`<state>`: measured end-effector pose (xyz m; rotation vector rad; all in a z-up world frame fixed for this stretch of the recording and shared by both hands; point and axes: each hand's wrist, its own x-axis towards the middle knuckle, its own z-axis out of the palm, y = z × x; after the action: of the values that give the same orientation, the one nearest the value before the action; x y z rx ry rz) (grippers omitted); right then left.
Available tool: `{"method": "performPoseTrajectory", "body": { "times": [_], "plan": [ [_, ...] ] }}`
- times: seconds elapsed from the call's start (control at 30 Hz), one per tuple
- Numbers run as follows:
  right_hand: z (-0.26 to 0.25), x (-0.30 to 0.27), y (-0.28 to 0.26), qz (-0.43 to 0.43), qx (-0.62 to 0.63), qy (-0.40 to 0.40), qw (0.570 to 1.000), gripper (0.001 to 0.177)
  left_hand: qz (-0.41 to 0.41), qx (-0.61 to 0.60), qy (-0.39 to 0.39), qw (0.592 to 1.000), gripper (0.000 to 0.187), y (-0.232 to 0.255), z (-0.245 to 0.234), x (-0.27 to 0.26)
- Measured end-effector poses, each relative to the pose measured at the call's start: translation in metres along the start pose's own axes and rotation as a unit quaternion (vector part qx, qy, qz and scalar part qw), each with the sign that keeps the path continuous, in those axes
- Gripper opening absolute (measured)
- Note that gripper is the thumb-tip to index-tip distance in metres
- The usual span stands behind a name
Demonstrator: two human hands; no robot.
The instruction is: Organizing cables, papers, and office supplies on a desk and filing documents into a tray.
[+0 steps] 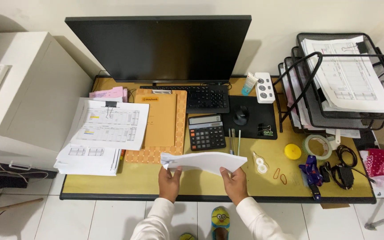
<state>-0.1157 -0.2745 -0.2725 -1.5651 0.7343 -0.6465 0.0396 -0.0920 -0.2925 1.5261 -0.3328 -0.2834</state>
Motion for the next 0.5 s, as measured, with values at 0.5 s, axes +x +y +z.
{"method": "performPoseTrajectory", "body": {
  "times": [0.5],
  "plan": [
    [-0.006, 0.001, -0.013, 0.001, -0.081, -0.037, 0.996, 0.023, -0.011, 0.018, -0.036, 0.999, 0.033, -0.016, -0.007, -0.002]
  ]
}}
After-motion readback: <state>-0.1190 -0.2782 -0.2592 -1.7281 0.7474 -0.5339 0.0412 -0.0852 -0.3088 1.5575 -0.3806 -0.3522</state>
